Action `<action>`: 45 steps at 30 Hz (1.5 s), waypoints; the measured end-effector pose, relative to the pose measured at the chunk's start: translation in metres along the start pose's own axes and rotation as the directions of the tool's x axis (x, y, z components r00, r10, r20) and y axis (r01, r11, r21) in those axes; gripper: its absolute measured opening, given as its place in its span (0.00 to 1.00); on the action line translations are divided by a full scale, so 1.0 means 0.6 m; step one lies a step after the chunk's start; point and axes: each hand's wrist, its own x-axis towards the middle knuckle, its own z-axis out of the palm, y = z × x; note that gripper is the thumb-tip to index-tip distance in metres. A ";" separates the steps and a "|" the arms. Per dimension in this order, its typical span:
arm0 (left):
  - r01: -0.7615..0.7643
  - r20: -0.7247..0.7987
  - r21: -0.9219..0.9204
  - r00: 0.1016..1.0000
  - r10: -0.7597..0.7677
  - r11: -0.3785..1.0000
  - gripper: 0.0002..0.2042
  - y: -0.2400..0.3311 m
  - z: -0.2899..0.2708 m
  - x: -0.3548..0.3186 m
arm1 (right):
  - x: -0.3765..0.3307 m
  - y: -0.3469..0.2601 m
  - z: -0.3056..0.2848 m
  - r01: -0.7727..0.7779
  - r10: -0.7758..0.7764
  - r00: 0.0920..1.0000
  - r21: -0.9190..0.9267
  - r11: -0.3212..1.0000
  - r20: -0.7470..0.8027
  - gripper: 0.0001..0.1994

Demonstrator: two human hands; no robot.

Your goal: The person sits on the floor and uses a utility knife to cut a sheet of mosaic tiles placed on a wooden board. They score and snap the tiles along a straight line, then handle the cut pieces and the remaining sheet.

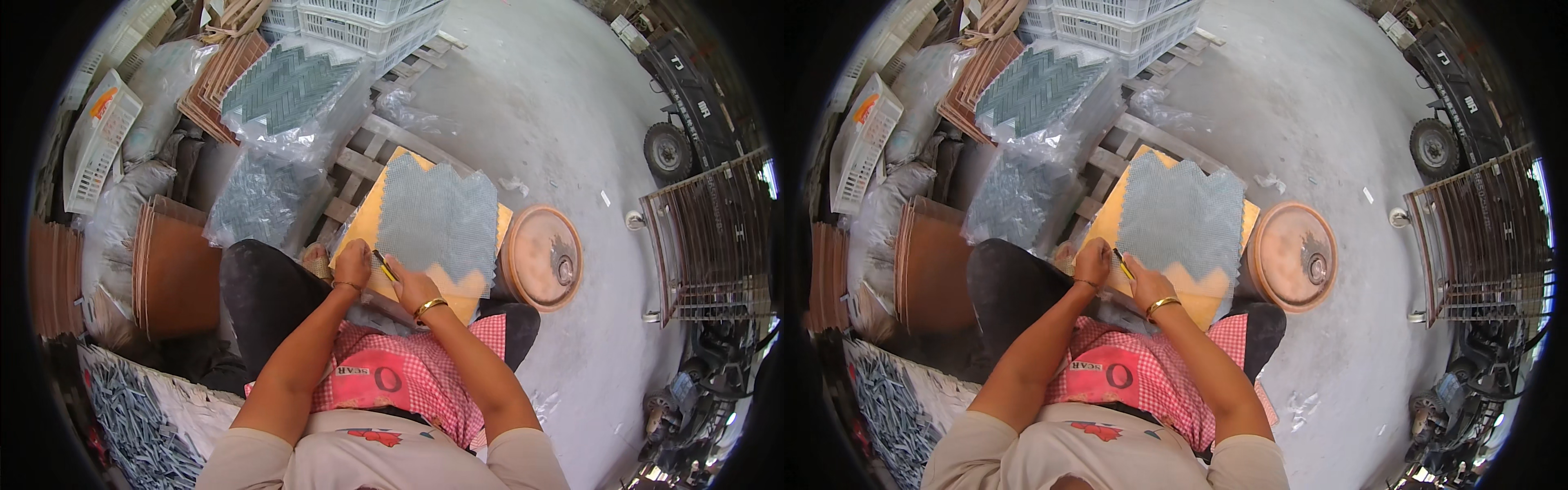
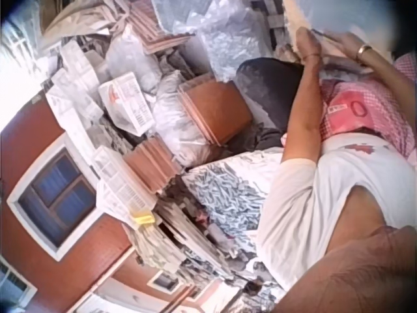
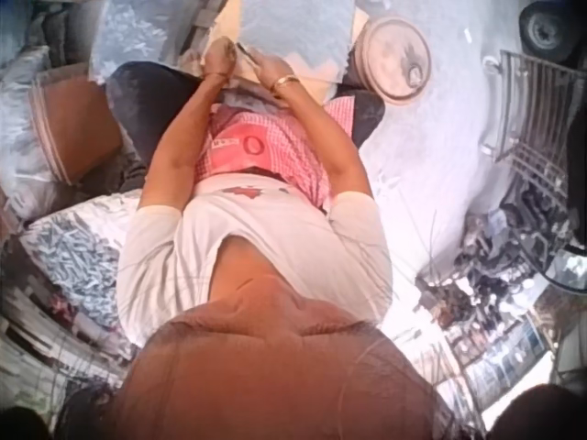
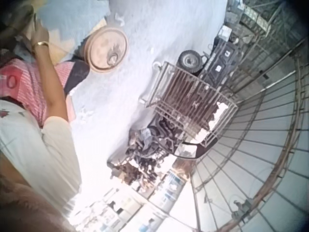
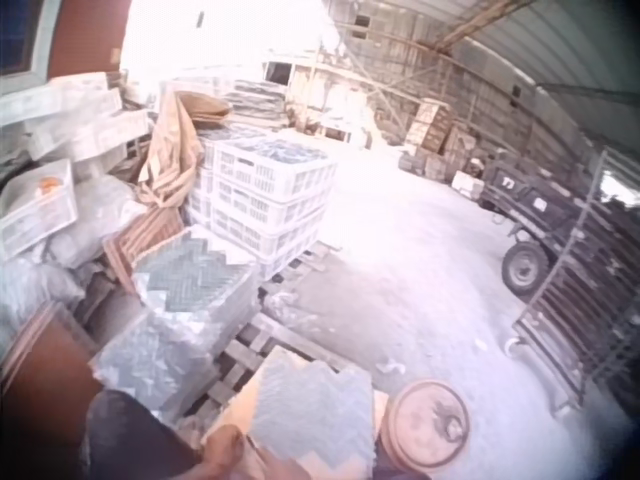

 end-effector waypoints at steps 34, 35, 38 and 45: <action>0.122 0.027 0.013 0.992 -0.123 0.992 0.07 0.011 -0.013 0.001 | -0.038 0.048 -0.003 0.011 0.074 0.982 0.440 0.898 -0.175 0.26; 0.136 0.022 0.019 0.990 -0.136 0.991 0.07 0.004 -0.010 -0.002 | -0.040 0.046 -0.003 -0.020 0.112 0.982 0.508 0.861 -0.152 0.26; 0.168 0.033 0.031 0.985 -0.169 0.985 0.07 -0.007 0.000 -0.004 | -0.045 0.045 0.016 0.052 0.051 0.982 0.518 0.854 -0.184 0.25; 0.364 0.107 -0.027 0.927 -0.360 0.931 0.06 -0.007 0.005 -0.002 | -0.025 0.055 0.028 0.182 -0.119 0.945 0.186 0.966 -0.306 0.27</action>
